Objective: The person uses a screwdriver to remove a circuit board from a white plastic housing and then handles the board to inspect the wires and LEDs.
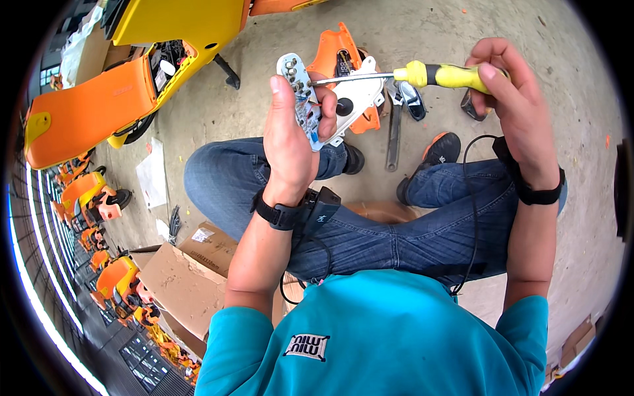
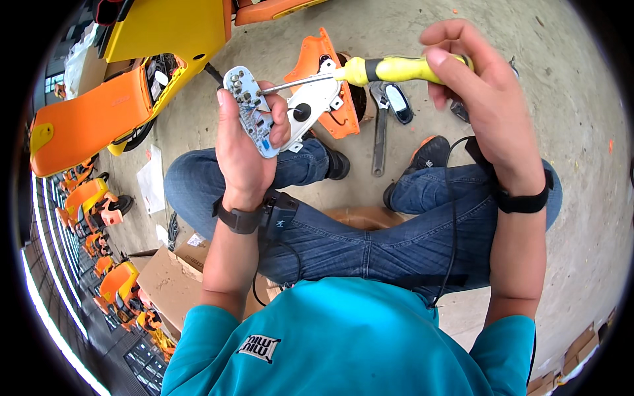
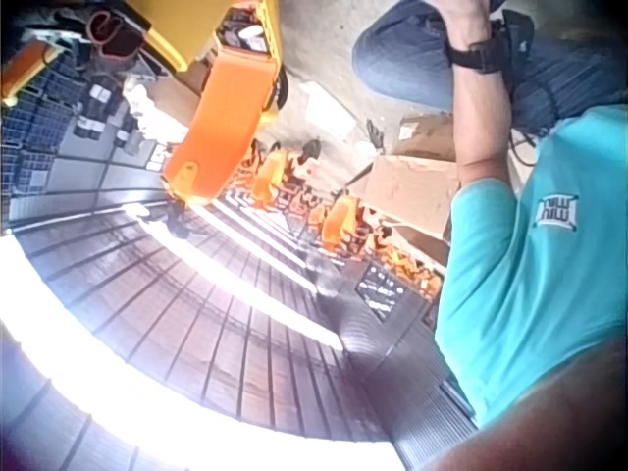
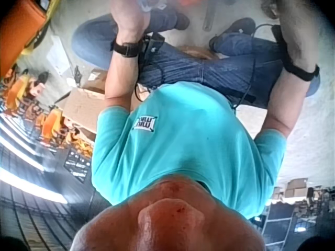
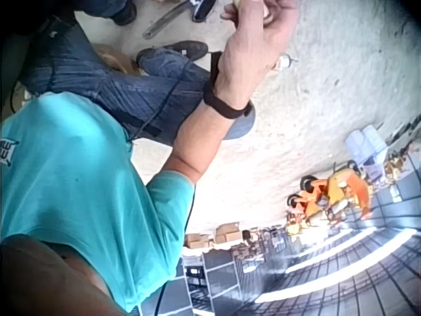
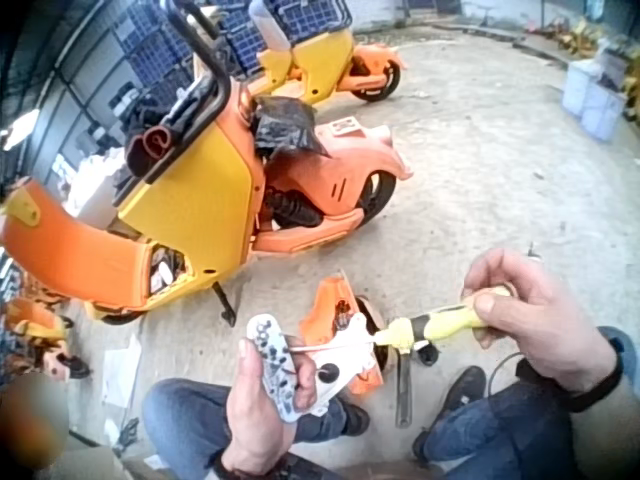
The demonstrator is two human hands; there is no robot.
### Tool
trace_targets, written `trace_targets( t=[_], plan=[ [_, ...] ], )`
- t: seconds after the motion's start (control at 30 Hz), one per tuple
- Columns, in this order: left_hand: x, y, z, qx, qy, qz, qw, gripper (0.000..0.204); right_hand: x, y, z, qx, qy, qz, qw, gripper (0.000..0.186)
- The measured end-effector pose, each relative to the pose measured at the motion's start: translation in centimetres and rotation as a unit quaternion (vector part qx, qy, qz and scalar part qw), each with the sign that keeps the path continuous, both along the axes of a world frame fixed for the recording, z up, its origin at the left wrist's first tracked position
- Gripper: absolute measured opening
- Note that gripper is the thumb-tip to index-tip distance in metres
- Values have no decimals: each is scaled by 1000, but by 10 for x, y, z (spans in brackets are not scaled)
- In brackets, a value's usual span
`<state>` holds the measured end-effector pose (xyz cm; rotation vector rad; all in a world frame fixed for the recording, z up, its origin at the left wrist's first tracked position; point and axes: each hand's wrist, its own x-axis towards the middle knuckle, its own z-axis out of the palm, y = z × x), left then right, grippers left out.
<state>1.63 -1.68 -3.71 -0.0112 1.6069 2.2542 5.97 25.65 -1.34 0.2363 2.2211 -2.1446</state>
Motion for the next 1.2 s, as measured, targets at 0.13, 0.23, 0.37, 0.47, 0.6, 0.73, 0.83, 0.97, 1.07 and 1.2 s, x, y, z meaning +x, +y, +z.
trace_targets(
  t=[0.13, 0.23, 0.37, 0.47, 0.6, 0.73, 0.83, 0.97, 1.07, 1.2],
  plan=[
    [3, 1, -2, 0, -23, -4, 1000, 56, -2, -14, -4, -22, 71, -49, 996, 30],
    [3, -1, -1, 10, -27, -8, 1000, 56, -1, -8, 15, 26, -43, 8, 999, 32],
    [1, -2, -3, 3, -19, -12, 1000, 56, -3, 13, 8, -82, -85, 52, 992, 30],
    [2, 1, -2, 7, -21, -22, 1000, 56, -2, 7, -2, -143, 11, 2, 990, 27],
    [4, 1, -3, 20, -37, -25, 999, 55, -3, -7, 1, -112, 16, -38, 993, 29],
    [4, 2, -2, 29, -53, -19, 998, 56, -3, 8, 10, -75, -80, 11, 994, 29],
    [4, 2, -2, 42, -62, -29, 997, 56, -4, 15, -2, -128, -43, 20, 991, 31],
    [3, 3, -4, 66, -70, -42, 994, 56, -4, 9, -7, -181, 45, 14, 982, 35],
    [4, 3, -6, 89, -83, -50, 991, 56, -5, 5, -5, -154, 36, 16, 987, 34],
    [3, 1, -6, 104, -95, -56, 988, 57, -6, 13, -3, -176, 38, -43, 983, 37]
  ],
)
